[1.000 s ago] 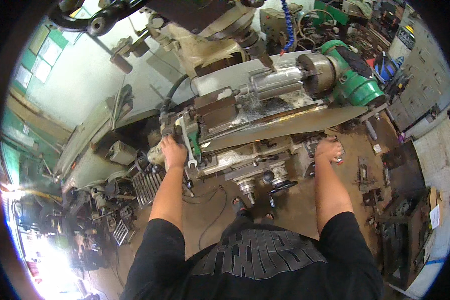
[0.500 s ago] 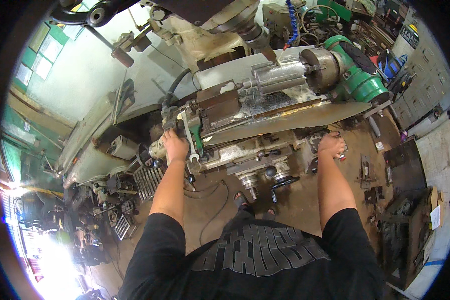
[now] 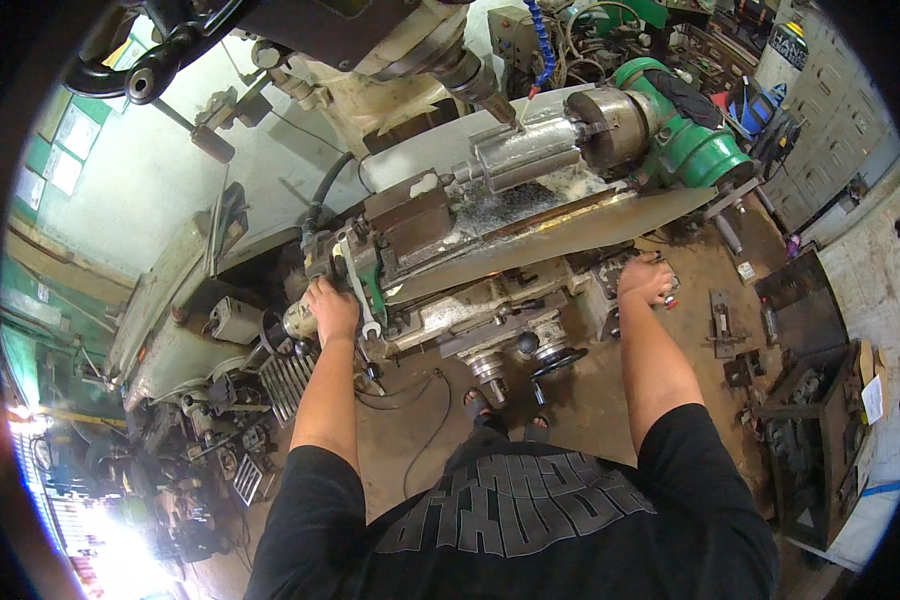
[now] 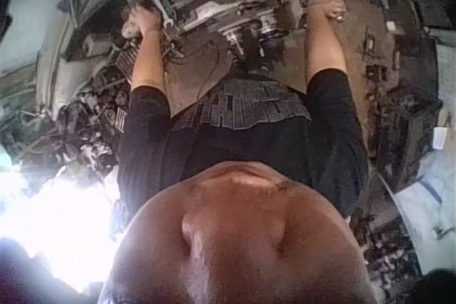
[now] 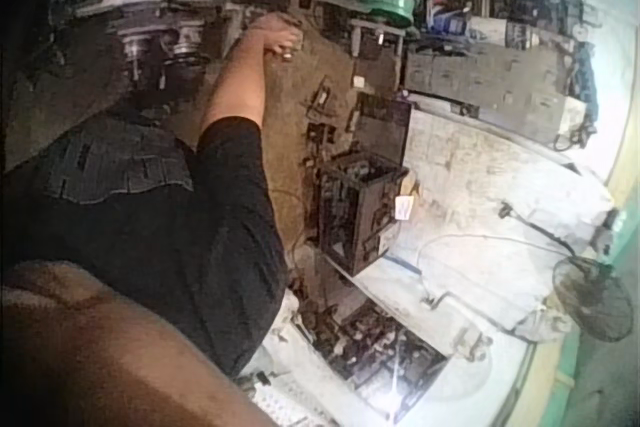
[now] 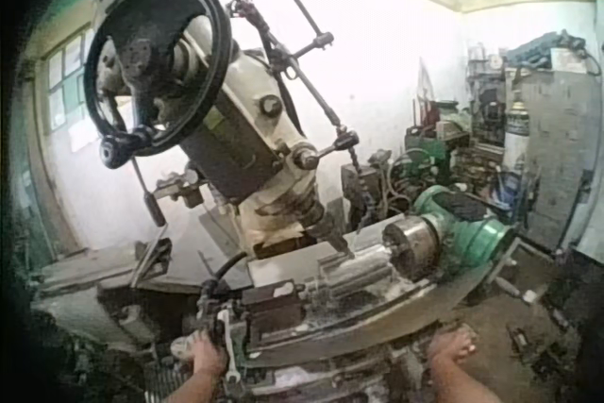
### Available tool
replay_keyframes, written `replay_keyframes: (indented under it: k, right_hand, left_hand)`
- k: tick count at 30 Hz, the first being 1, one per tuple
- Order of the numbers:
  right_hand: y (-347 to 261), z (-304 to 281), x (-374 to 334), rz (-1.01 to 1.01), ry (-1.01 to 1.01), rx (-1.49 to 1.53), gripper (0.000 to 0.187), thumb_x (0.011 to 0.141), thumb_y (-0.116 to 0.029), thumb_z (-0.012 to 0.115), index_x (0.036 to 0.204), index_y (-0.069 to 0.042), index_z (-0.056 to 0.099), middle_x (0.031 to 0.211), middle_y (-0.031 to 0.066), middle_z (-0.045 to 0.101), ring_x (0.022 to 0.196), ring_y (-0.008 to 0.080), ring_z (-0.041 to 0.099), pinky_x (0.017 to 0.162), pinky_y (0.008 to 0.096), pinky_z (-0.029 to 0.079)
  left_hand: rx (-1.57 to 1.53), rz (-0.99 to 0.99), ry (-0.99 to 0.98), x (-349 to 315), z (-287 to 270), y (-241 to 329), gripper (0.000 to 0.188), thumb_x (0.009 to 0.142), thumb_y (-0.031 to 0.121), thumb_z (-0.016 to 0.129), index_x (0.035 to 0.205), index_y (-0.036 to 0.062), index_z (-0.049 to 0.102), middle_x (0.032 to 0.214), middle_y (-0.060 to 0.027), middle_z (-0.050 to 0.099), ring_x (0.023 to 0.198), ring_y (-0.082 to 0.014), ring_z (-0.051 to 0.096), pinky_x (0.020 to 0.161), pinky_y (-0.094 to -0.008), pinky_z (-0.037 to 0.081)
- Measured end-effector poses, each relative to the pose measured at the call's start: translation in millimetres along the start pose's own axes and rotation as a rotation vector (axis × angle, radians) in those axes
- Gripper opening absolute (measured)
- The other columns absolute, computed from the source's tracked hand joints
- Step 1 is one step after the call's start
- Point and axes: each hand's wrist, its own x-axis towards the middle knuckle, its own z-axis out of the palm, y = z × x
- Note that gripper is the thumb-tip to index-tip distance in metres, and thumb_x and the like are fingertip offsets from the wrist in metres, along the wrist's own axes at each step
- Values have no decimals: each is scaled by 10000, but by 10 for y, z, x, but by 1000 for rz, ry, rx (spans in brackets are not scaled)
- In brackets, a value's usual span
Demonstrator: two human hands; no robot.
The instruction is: The person operates a milling machine in a workshop, using a wrench to adjust the tool holder and turning a handwheel to control the machine's movement. The person maintains a steady position while making adjustments to the milling setup.
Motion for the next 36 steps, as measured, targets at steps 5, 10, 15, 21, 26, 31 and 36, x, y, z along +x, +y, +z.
replay_keyframes:
  k: [5, 10, 15, 21, 26, 31, 36]
  right_hand:
    - [-7, 0, -1, 9, -13, 0, 519, 1003, -465, 430, 1207, -29, 623, 1295, 169, 603, 1266, 336, 518, 997, 577, 391]
    - [-5, -6, -13, -7, 11, 4, 521, 1006, -460, 428, 1207, -23, 628, 1289, 165, 608, 1261, 337, 521, 996, 576, 390]
    - [-10, -23, -19, -15, 13, 6, 526, 1012, -464, 425, 1205, -20, 631, 1284, 164, 613, 1257, 338, 520, 999, 575, 383]
    - [-18, -57, -21, -7, -18, 31, 536, 1020, -457, 408, 1220, -7, 620, 1297, 177, 604, 1267, 345, 511, 1009, 572, 371]
    - [-20, -69, -26, 4, -47, 30, 535, 1021, -452, 410, 1240, -6, 611, 1316, 177, 591, 1292, 345, 492, 1027, 566, 355]
    - [-18, -70, -28, -6, -33, 37, 531, 1021, -455, 415, 1239, -12, 611, 1329, 171, 585, 1303, 339, 486, 1040, 572, 346]
    - [-29, -98, -33, 9, -59, 39, 525, 1027, -454, 410, 1247, -21, 611, 1343, 173, 575, 1315, 333, 478, 1047, 576, 343]
  left_hand:
    - [-3, -3, -19, -2, -18, 15, 556, 786, 89, 643, 1310, -57, 525, 1343, -227, 523, 1291, -432, 436, 1099, -521, 396]
    - [-9, 6, 6, -7, -47, 48, 526, 792, 93, 650, 1289, -35, 535, 1321, -219, 525, 1296, -428, 428, 1101, -525, 389]
    - [-27, 3, -7, -20, -71, 59, 512, 799, 85, 639, 1288, -25, 538, 1331, -206, 518, 1305, -419, 423, 1116, -524, 373]
    - [6, -1, -15, -9, -41, 39, 521, 795, 89, 645, 1290, -28, 536, 1349, -213, 523, 1311, -421, 427, 1119, -518, 376]
    - [-11, 7, -6, -12, -44, 31, 518, 804, 95, 631, 1295, -35, 534, 1356, -220, 522, 1313, -426, 426, 1125, -517, 372]
    - [-21, 11, -13, -13, -43, 22, 550, 796, 93, 648, 1313, -49, 524, 1355, -232, 513, 1318, -430, 415, 1130, -521, 362]
    - [-34, 31, 28, -17, -20, 6, 542, 779, 70, 669, 1288, -53, 528, 1322, -254, 526, 1254, -445, 449, 1128, -507, 356]
